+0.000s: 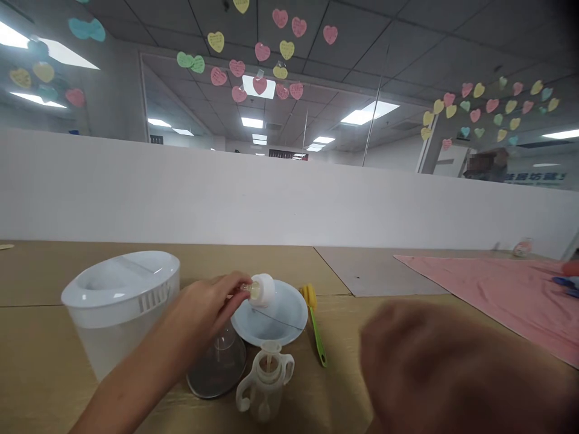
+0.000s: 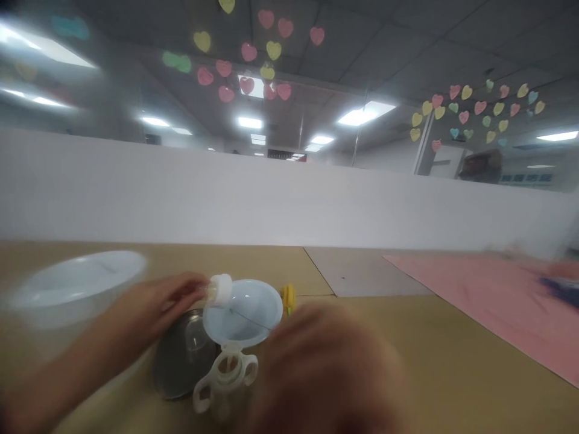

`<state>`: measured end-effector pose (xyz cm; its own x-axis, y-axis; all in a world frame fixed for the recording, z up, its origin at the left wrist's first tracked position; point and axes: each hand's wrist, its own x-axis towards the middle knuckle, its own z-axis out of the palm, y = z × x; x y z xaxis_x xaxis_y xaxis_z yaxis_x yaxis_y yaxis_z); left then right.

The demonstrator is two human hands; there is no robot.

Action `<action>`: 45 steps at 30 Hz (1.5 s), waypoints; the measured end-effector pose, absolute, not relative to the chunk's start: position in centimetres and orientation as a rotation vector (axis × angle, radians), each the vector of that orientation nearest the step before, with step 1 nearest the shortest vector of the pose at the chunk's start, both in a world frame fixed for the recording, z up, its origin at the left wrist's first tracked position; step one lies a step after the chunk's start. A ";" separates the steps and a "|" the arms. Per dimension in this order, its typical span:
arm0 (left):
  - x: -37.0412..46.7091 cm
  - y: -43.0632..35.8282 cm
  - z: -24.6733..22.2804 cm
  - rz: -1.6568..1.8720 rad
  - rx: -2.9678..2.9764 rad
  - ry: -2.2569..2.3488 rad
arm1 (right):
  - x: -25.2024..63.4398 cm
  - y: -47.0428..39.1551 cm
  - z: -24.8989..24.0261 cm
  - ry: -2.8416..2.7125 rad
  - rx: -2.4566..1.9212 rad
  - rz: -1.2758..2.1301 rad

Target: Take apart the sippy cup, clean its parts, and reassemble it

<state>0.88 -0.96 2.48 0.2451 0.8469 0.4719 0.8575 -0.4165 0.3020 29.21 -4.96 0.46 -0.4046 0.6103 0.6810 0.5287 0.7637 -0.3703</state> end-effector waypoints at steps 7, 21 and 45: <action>2.4 -2.2 1.9 -1.225 -2.436 -1.546 | 21.4 -1.5 5.9 -2.294 -0.870 0.093; 2.0 -3.4 2.6 -1.826 -2.591 -1.497 | 21.9 0.1 7.0 -2.332 -0.525 0.684; 5.6 -2.4 0.2 -1.373 -1.970 -0.993 | 18.9 1.2 5.2 -2.257 -1.280 -0.189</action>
